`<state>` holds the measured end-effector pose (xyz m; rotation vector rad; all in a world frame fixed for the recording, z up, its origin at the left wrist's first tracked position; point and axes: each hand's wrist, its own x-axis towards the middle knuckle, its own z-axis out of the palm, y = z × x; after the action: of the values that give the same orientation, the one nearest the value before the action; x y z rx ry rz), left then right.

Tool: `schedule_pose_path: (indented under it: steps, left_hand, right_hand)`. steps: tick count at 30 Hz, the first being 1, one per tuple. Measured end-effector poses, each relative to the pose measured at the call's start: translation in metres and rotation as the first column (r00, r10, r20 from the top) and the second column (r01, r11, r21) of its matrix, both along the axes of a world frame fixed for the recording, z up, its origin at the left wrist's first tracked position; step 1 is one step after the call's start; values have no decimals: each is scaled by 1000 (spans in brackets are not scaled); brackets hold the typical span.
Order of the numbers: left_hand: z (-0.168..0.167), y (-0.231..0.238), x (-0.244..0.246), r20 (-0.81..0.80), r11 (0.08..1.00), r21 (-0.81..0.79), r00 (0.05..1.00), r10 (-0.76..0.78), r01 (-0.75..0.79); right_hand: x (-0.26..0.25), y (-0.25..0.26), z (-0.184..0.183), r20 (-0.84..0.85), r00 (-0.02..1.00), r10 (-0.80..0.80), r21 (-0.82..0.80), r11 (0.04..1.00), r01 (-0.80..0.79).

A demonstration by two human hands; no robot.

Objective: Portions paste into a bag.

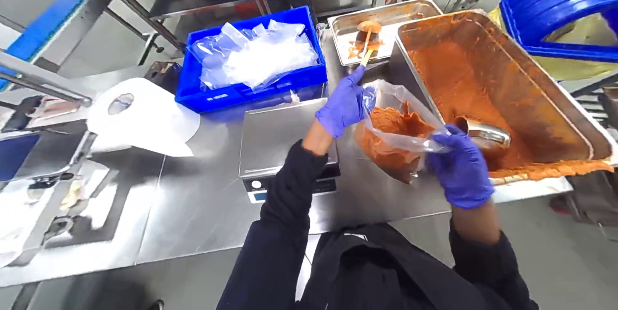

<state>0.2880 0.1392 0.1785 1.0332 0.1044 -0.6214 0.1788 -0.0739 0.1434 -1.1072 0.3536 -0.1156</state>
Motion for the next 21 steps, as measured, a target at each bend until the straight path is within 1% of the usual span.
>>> schedule_pose_path:
  steps: [2,4,5,7,9,11,14,15,17,18,19,20,21]
  left_hand:
    - [33,26,-26,56,1000,-21,998,3,-1]
    - [63,54,-54,127,998,-46,991,44,-39]
    - [72,68,-67,162,995,-85,985,58,-45]
    - [82,96,-90,244,982,-174,962,119,-77]
    - [86,122,-108,306,958,-235,924,231,-162]
    - [82,146,-119,307,927,-259,887,344,-270]
    - [63,176,-123,275,892,-235,854,441,-385]
    - [52,184,-120,251,883,-197,849,464,-425]
    - [19,198,-112,212,875,-109,849,485,-472]
    - [0,206,-110,198,881,-75,859,473,-468]
    - [-16,211,-108,198,886,-53,865,461,-460]
    - [-26,214,-109,200,888,-53,867,457,-456]
    - [-30,214,-110,206,890,-61,867,453,-451]
  right_hand:
    - [0,2,28,165,984,62,28,997,-67]
    - [3,13,55,248,961,121,-21,993,-119]
    - [5,21,67,277,948,160,-67,987,-147]
    - [11,41,85,323,910,261,-137,964,-228]
    - [19,66,98,342,871,352,-189,934,-303]
    - [29,92,102,329,844,424,-225,903,-366]
    - [52,130,80,241,854,462,-272,876,-397]
    - [61,143,67,182,868,463,-281,870,-405]
    - [79,168,31,47,896,441,-259,872,-416]
    - [86,178,11,-14,903,430,-229,878,-421]
    - [92,188,-6,-40,912,407,-180,895,-408]
    - [93,195,-16,-45,928,370,-155,915,-372]
    - [93,199,-17,-41,939,343,-185,921,-344]
